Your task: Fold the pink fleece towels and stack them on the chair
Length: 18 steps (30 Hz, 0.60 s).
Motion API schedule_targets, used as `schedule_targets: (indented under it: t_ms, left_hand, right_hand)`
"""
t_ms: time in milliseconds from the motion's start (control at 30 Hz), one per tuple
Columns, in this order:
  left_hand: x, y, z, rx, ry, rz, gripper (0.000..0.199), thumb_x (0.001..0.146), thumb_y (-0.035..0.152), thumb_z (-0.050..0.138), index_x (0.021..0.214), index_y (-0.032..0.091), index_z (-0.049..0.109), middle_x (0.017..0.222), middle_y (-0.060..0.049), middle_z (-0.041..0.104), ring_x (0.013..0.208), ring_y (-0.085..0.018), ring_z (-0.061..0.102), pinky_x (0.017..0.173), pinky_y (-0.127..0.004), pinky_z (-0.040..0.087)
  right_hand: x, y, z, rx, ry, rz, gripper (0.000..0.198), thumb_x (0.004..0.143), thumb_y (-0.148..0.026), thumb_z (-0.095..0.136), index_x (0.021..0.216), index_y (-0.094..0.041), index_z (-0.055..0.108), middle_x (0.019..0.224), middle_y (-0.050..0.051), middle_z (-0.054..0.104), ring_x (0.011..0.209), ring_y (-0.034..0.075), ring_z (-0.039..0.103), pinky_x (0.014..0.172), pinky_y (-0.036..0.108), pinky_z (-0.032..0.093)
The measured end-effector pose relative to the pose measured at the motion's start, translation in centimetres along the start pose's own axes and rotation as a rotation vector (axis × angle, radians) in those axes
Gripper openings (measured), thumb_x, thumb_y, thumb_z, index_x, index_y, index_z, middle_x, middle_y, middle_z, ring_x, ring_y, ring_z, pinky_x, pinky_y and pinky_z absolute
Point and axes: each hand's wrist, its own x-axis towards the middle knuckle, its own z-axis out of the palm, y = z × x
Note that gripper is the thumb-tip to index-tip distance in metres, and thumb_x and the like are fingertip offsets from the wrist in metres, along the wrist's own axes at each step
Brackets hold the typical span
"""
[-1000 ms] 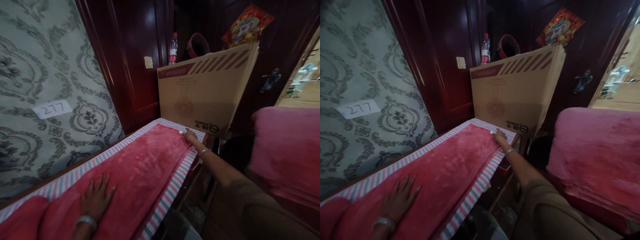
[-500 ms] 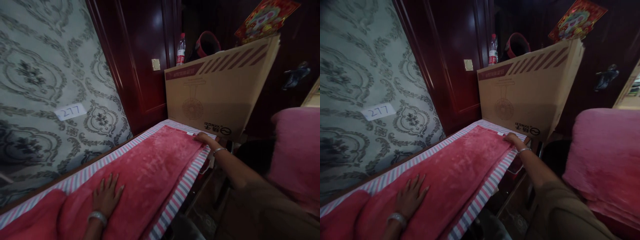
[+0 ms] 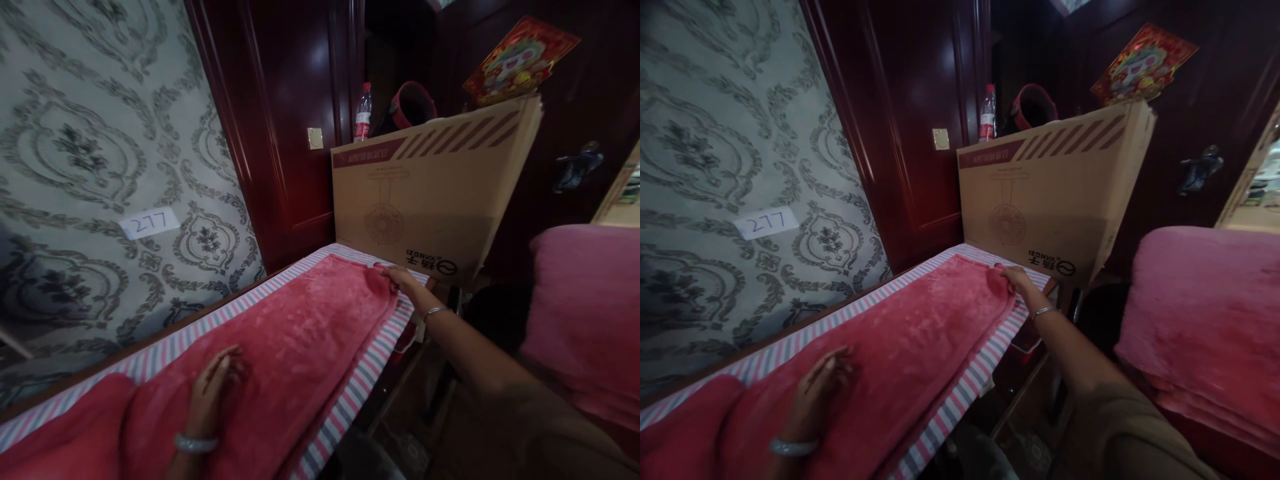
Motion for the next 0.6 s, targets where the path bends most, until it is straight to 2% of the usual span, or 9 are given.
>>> schedule_targets:
  t_ms: [67, 133, 200, 233, 300, 367, 467, 600]
  left_hand:
    - [-0.1, 0.1, 0.4, -0.383, -0.153, -0.135, 0.061, 0.078, 0.063, 0.057, 0.122, 0.02, 0.062, 0.124, -0.015, 0.066, 0.104, -0.033, 0.065, 0.088, -0.048, 0.053]
    - [-0.1, -0.2, 0.7, -0.651, -0.291, -0.191, 0.059, 0.078, 0.058, 0.065, 0.123, 0.02, 0.062, 0.13, -0.016, 0.063, 0.11, -0.034, 0.064, 0.095, -0.05, 0.05]
    - [0.0, -0.7, 0.8, -0.801, -0.384, -0.239, 0.053, 0.082, 0.052, 0.065, 0.125, 0.021, 0.062, 0.136, -0.016, 0.06, 0.118, -0.034, 0.061, 0.106, -0.052, 0.041]
    - [0.1, -1.0, 0.8, -0.851, -0.413, -0.26, 0.05, 0.085, 0.05, 0.062, 0.126, 0.022, 0.061, 0.138, -0.016, 0.058, 0.121, -0.034, 0.059, 0.11, -0.053, 0.037]
    - [0.2, -1.5, 0.8, -0.93, -0.446, -0.288, 0.045, 0.09, 0.048, 0.056, 0.126, 0.022, 0.061, 0.14, -0.016, 0.056, 0.125, -0.033, 0.057, 0.115, -0.053, 0.029]
    - [0.3, -1.8, 0.7, -0.982, -0.45, -0.305, 0.043, 0.091, 0.047, 0.055, 0.125, 0.021, 0.06, 0.138, -0.017, 0.058, 0.126, -0.032, 0.056, 0.117, -0.052, 0.026]
    - [0.3, -1.6, 0.9, -1.005, -0.43, -0.33, 0.044, 0.088, 0.047, 0.059, 0.122, 0.019, 0.057, 0.134, -0.018, 0.06, 0.126, -0.032, 0.057, 0.117, -0.051, 0.026]
    - [-0.2, -1.3, 1.3, -0.999, -0.384, -0.338, 0.048, 0.086, 0.044, 0.064, 0.125, 0.021, 0.048, 0.134, -0.018, 0.06, 0.124, -0.031, 0.058, 0.115, -0.05, 0.029]
  right_hand:
    - [-0.8, -2.2, 1.5, -0.05, -0.01, -0.063, 0.014, 0.081, -0.02, 0.06, 0.09, -0.011, 0.067, 0.044, -0.004, 0.046, 0.039, 0.011, 0.043, 0.045, 0.022, 0.035]
    - [-2.5, -4.2, 3.5, -0.09, -0.025, -0.154, 0.024, 0.078, -0.015, 0.061, 0.101, -0.013, 0.068, 0.058, 0.0, 0.06, 0.051, 0.013, 0.053, 0.053, 0.022, 0.04]
    - [-5.2, -5.5, 5.8, -0.159, -0.066, -0.33, 0.029, 0.076, -0.015, 0.063, 0.104, -0.017, 0.069, 0.082, 0.005, 0.071, 0.072, 0.017, 0.063, 0.066, 0.023, 0.045]
    - [-6.9, -5.7, 6.8, -0.232, -0.108, -0.473, 0.03, 0.077, -0.016, 0.062, 0.107, -0.018, 0.069, 0.093, 0.007, 0.073, 0.082, 0.019, 0.064, 0.073, 0.025, 0.046]
    - [-10.6, -5.3, 8.8, -0.351, -0.201, -0.736, 0.035, 0.081, -0.017, 0.057, 0.115, -0.018, 0.067, 0.107, 0.009, 0.072, 0.095, 0.023, 0.065, 0.084, 0.031, 0.047]
    - [-14.4, -4.0, 10.2, -0.388, -0.265, -0.888, 0.044, 0.079, -0.013, 0.055, 0.122, -0.019, 0.064, 0.117, 0.009, 0.07, 0.106, 0.025, 0.063, 0.091, 0.035, 0.047]
    - [-18.5, -1.7, 11.2, -0.414, -0.371, -0.943, 0.051, 0.077, -0.007, 0.054, 0.125, -0.021, 0.063, 0.12, 0.008, 0.068, 0.109, 0.025, 0.062, 0.093, 0.036, 0.048]
    - [-20.2, 0.1, 11.3, -0.452, -0.456, -0.924, 0.056, 0.078, -0.003, 0.05, 0.129, -0.023, 0.06, 0.12, 0.006, 0.068, 0.109, 0.024, 0.061, 0.091, 0.035, 0.049]
